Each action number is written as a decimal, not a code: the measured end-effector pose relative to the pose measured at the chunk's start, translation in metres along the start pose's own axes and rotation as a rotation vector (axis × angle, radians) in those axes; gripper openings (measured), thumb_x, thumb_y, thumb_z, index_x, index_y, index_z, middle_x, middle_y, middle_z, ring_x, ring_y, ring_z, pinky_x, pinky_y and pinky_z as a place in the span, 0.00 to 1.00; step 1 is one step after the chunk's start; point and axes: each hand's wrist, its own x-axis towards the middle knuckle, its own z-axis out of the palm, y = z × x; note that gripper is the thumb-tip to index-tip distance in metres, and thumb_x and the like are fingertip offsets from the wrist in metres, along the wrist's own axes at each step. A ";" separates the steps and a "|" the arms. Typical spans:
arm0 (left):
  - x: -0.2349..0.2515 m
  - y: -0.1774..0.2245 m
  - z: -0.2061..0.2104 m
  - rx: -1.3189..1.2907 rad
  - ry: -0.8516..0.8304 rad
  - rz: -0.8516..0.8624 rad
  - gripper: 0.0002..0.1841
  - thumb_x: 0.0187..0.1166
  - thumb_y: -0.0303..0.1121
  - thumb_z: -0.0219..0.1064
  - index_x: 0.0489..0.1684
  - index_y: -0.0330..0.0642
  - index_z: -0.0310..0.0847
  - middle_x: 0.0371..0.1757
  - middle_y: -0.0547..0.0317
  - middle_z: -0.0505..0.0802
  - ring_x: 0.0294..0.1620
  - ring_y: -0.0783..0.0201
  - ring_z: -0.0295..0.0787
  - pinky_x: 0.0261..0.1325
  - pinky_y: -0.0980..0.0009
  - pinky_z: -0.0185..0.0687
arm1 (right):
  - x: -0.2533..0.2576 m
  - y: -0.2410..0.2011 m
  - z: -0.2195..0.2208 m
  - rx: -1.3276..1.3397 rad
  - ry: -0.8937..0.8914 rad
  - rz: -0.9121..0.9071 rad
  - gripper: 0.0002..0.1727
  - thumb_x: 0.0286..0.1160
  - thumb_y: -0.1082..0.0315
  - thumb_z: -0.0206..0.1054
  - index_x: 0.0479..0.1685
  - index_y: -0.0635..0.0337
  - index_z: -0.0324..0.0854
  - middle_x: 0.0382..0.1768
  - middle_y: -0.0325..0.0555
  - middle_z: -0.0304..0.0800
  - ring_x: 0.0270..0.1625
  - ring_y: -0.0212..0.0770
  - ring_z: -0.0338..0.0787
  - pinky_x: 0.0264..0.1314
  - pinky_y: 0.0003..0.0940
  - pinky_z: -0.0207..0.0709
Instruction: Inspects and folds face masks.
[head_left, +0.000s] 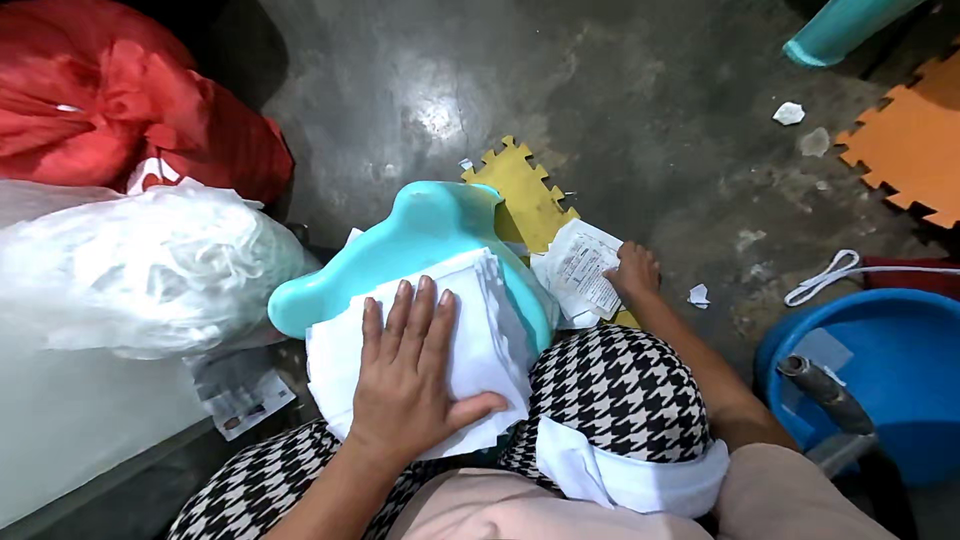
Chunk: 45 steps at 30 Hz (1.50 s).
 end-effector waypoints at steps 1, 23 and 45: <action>0.000 0.000 0.000 0.000 0.002 0.001 0.63 0.65 0.87 0.41 0.92 0.41 0.55 0.88 0.36 0.69 0.91 0.40 0.59 0.90 0.35 0.44 | -0.002 0.001 -0.002 0.008 -0.001 0.003 0.28 0.71 0.65 0.77 0.67 0.71 0.78 0.68 0.74 0.78 0.76 0.74 0.73 0.74 0.74 0.64; 0.007 0.000 -0.024 -0.101 -0.035 -0.031 0.65 0.62 0.86 0.50 0.92 0.38 0.57 0.91 0.36 0.64 0.92 0.34 0.55 0.85 0.23 0.38 | -0.196 -0.011 -0.144 0.508 0.556 -0.200 0.20 0.91 0.71 0.51 0.75 0.71 0.70 0.55 0.73 0.86 0.39 0.63 0.92 0.44 0.60 0.86; -0.111 0.111 -0.060 -0.763 0.447 0.594 0.08 0.83 0.33 0.67 0.46 0.42 0.93 0.65 0.46 0.92 0.75 0.44 0.83 0.85 0.50 0.67 | -0.390 -0.136 -0.124 0.567 0.679 -0.952 0.19 0.82 0.70 0.59 0.69 0.58 0.65 0.49 0.30 0.83 0.44 0.20 0.88 0.46 0.24 0.86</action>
